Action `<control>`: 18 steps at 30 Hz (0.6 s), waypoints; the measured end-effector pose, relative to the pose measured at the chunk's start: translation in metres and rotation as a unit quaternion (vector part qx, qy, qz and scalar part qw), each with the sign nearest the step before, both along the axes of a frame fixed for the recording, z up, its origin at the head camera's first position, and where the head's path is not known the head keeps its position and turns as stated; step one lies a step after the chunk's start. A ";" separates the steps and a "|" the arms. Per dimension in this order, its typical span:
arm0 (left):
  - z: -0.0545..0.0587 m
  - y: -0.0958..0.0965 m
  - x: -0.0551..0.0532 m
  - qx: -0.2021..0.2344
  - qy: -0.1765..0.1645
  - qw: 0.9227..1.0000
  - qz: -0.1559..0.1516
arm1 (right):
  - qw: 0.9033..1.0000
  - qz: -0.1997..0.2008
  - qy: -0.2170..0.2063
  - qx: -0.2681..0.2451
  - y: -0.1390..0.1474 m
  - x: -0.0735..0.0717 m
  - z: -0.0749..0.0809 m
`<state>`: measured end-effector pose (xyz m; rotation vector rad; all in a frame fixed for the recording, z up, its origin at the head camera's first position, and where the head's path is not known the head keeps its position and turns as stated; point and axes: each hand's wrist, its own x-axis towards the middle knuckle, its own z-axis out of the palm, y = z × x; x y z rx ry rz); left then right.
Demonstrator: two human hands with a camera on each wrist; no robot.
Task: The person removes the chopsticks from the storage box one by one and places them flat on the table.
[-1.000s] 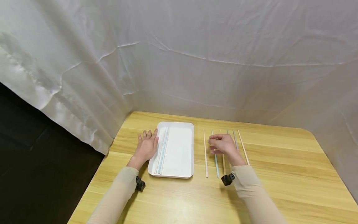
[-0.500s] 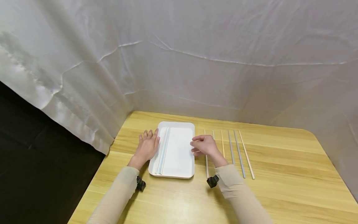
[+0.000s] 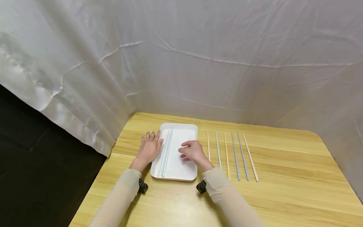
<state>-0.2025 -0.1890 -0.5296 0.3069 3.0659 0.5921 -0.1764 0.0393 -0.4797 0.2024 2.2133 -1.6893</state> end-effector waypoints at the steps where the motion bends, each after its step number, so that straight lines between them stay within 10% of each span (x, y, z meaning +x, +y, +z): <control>1: 0.000 0.000 0.000 -0.001 0.001 1.000 0.001 | 1.000 0.000 0.000 -0.001 -0.003 0.001 -0.002; 18: -0.001 0.001 0.000 -0.008 0.014 1.000 0.008 | 1.000 0.001 -0.010 0.003 -0.037 0.010 -0.021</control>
